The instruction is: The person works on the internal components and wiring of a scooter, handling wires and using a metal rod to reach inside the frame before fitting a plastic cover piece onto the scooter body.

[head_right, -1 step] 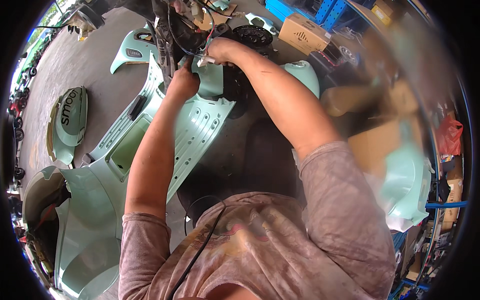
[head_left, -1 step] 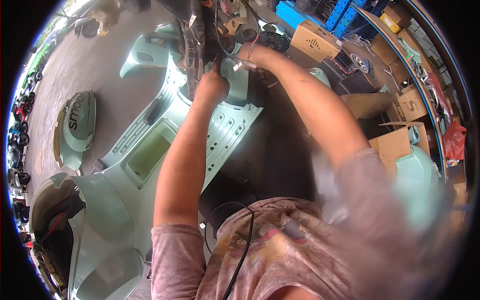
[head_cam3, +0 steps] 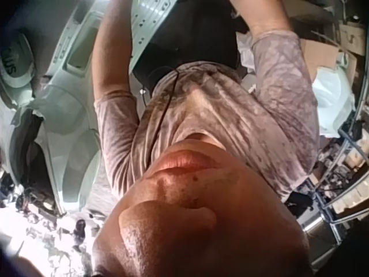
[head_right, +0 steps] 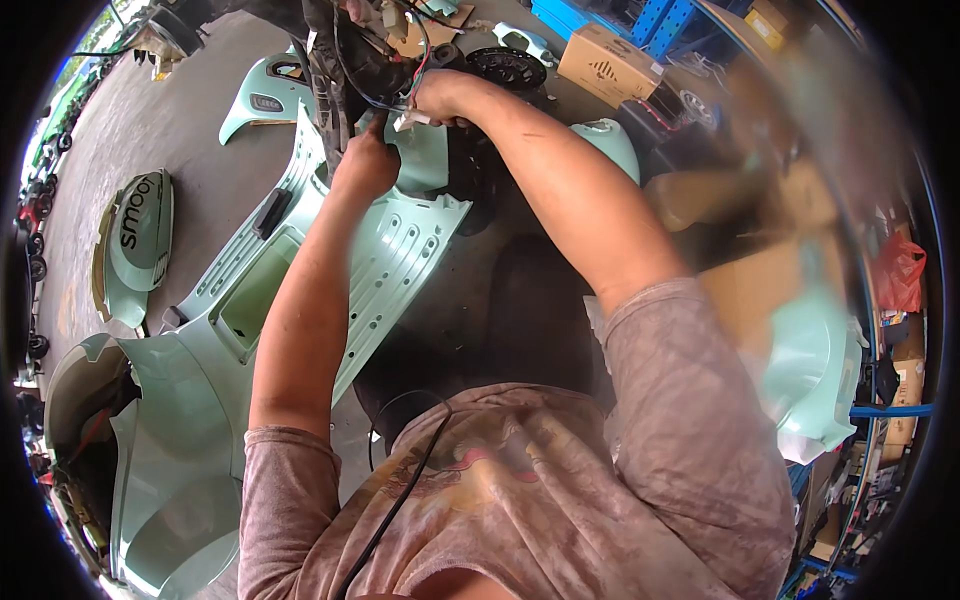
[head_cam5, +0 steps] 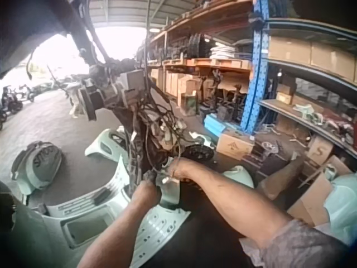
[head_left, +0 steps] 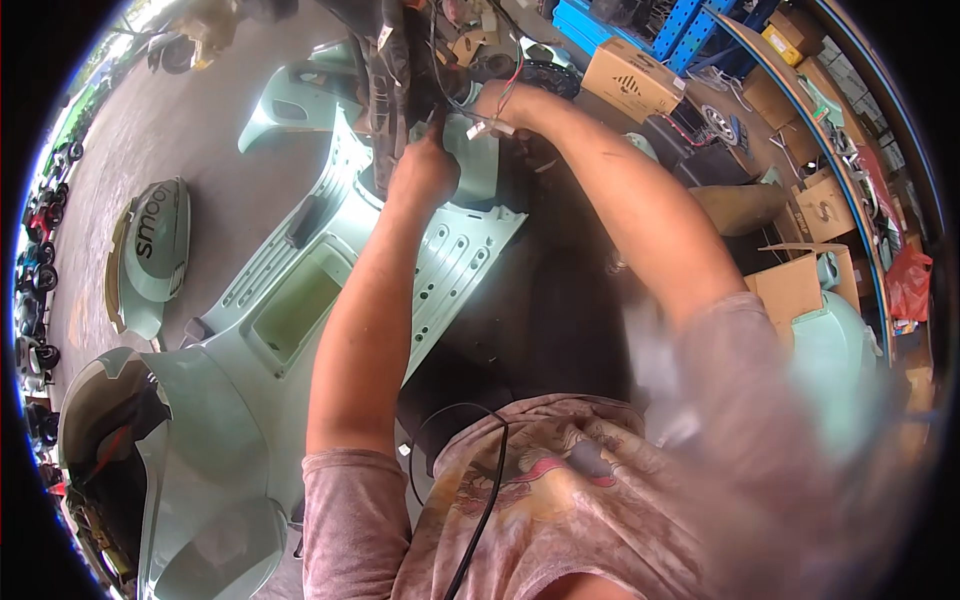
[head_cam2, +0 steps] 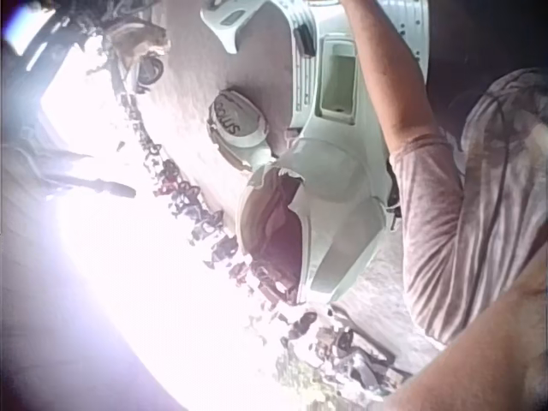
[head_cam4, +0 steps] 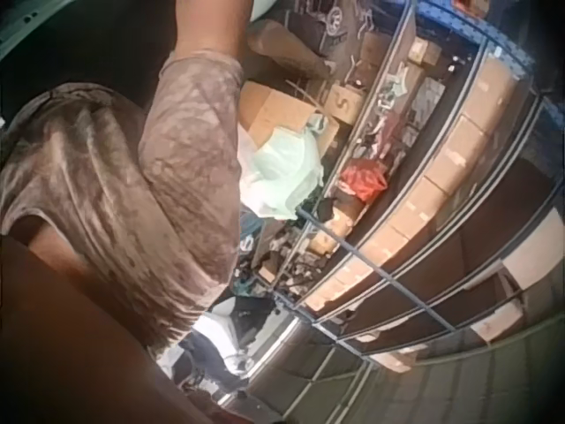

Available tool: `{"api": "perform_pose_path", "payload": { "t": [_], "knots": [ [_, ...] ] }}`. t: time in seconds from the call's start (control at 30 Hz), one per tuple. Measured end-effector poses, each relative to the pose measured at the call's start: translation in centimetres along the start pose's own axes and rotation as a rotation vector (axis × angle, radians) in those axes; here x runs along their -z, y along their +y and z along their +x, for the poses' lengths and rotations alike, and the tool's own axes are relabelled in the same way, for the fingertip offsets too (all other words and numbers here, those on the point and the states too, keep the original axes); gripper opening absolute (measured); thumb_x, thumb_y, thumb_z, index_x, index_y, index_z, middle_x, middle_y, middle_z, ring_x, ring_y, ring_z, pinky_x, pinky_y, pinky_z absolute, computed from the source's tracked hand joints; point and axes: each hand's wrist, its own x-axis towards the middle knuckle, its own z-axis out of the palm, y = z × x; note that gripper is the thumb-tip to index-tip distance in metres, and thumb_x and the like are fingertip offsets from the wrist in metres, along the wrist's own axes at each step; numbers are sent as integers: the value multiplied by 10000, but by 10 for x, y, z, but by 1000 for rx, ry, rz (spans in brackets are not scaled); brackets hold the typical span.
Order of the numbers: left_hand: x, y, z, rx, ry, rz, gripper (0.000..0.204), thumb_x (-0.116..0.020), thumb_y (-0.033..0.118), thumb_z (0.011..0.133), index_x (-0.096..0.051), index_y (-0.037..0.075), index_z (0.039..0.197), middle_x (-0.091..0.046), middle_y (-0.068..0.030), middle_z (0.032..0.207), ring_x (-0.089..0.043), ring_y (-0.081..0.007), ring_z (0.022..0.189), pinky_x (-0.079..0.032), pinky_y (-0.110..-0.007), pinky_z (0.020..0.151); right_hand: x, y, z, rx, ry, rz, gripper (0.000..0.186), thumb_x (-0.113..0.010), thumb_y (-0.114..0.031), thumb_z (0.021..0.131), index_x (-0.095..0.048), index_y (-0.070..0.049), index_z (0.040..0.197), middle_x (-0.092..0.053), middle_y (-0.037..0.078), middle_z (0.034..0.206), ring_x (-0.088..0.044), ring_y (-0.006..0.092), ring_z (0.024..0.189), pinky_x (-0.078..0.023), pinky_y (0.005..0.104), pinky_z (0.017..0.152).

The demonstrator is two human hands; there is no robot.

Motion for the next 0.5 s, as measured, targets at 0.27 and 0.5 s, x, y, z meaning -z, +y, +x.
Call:
{"api": "perform_pose_path", "payload": {
  "t": [0.27,0.5],
  "knots": [
    [9,1,5,-37,-14,19,503,-434,103,798,-492,144,1296,-607,-250,1097,-578,-402,1043,-462,-468,897,-1,-8,-11,-199,-193,666,215,-431,-156,889,-522,-92,705,-431,4,547,-330,84,378,-265,236,335],
    [22,14,10,5,-131,126,358,-479,104,812,-579,86,1156,-617,-211,1110,-592,-360,1050,-487,-435,878,-55,-21,-12,-286,42,1197,185,-387,-112,858,-415,-146,678,-338,-4,558,-281,107,414,-202,251,381]
  ]
}}
